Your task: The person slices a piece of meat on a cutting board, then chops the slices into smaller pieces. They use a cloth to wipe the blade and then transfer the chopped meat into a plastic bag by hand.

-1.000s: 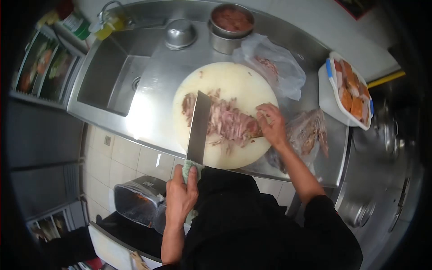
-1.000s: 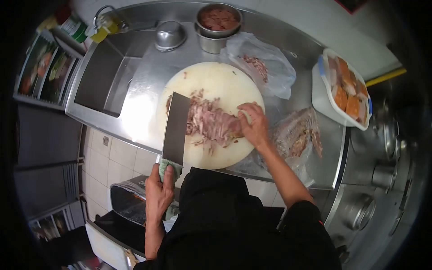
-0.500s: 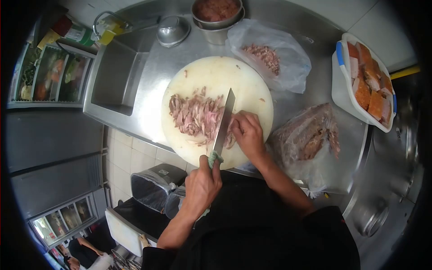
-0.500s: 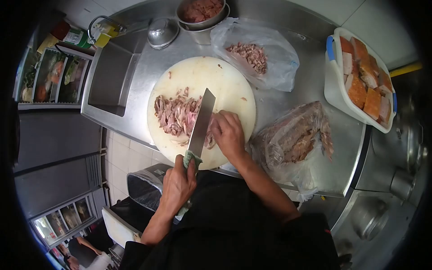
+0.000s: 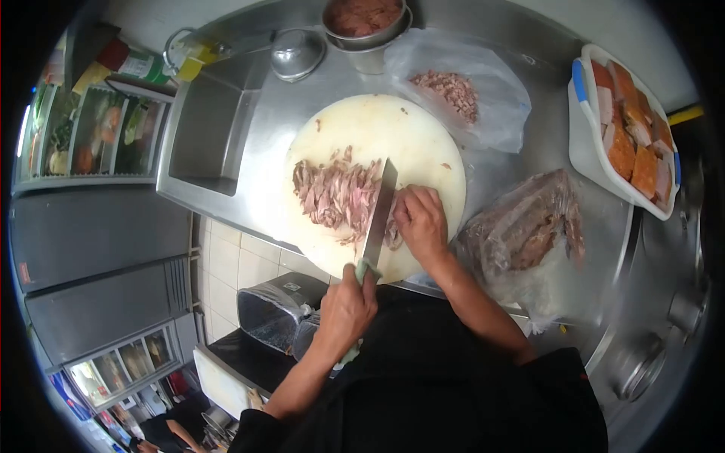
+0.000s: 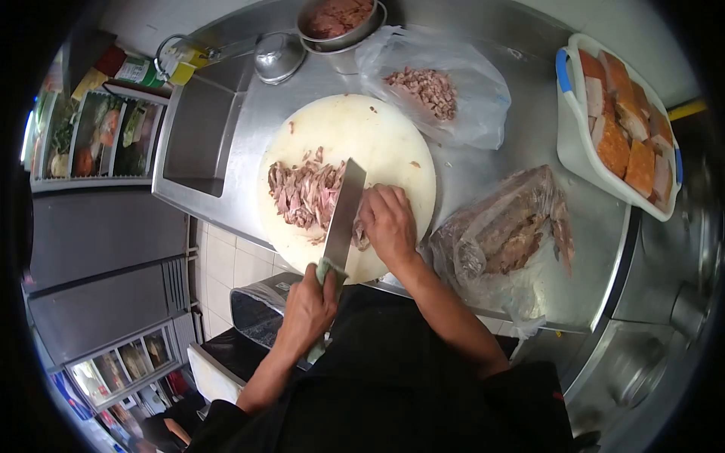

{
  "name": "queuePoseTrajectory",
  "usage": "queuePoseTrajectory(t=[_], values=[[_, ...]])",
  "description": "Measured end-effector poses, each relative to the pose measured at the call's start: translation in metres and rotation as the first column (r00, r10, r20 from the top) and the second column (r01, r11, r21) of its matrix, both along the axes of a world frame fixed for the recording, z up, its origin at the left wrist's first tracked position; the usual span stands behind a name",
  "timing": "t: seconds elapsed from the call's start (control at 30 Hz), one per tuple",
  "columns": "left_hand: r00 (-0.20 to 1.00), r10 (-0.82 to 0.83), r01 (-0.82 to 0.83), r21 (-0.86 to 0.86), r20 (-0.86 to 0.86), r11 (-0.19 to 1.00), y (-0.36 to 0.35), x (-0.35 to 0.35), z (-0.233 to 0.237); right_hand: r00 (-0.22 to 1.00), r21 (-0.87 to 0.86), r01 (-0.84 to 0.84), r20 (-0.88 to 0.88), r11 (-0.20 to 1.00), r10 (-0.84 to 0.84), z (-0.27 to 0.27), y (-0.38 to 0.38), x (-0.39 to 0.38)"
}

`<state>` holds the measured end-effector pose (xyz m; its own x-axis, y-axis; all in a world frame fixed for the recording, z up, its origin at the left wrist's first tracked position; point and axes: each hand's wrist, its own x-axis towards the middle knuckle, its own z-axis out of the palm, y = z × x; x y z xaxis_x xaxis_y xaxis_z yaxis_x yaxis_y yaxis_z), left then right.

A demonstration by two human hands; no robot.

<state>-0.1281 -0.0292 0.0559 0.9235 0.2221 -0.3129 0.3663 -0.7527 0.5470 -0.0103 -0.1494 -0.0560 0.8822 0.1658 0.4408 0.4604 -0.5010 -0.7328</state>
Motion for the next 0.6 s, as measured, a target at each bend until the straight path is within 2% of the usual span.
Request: queuePoseTrajectory(t=[0.07, 0.2, 0.37, 0.43, 0.5, 0.6], values=[[1.000, 0.003, -0.004, 0.064, 0.015, 0.998, -0.002, -0.009, -0.012, 1.000, -0.004, 0.027, -0.014, 1.000, -0.027, 0.001, -0.001, -0.005], [0.989, 0.008, -0.006, -0.008, 0.150, 1.000, 0.000, 0.067, -0.042, 1.000, -0.010, -0.017, -0.024, 1.000, 0.016, -0.001, -0.001, -0.004], [0.963, -0.017, 0.036, -0.068, 0.268, 0.997, 0.019, 0.110, -0.027, 1.000, -0.002, 0.007, 0.002, 1.000, -0.007, -0.001, 0.000, -0.001], [1.000, -0.029, 0.029, -0.021, 0.012, 0.999, 0.027, 0.102, -0.001, 0.999, 0.009, 0.028, -0.024, 1.000, -0.028, 0.001, 0.000, -0.002], [0.992, -0.033, 0.033, 0.003, -0.119, 0.999, 0.019, 0.076, 0.032, 0.999, 0.007, 0.046, -0.022, 0.999, -0.046, 0.001, 0.001, -0.003], [0.981, 0.013, -0.013, -0.002, -0.192, 1.000, 0.010, 0.042, 0.041, 0.998, -0.012, 0.065, -0.016, 0.998, -0.065, -0.001, 0.002, -0.004]])
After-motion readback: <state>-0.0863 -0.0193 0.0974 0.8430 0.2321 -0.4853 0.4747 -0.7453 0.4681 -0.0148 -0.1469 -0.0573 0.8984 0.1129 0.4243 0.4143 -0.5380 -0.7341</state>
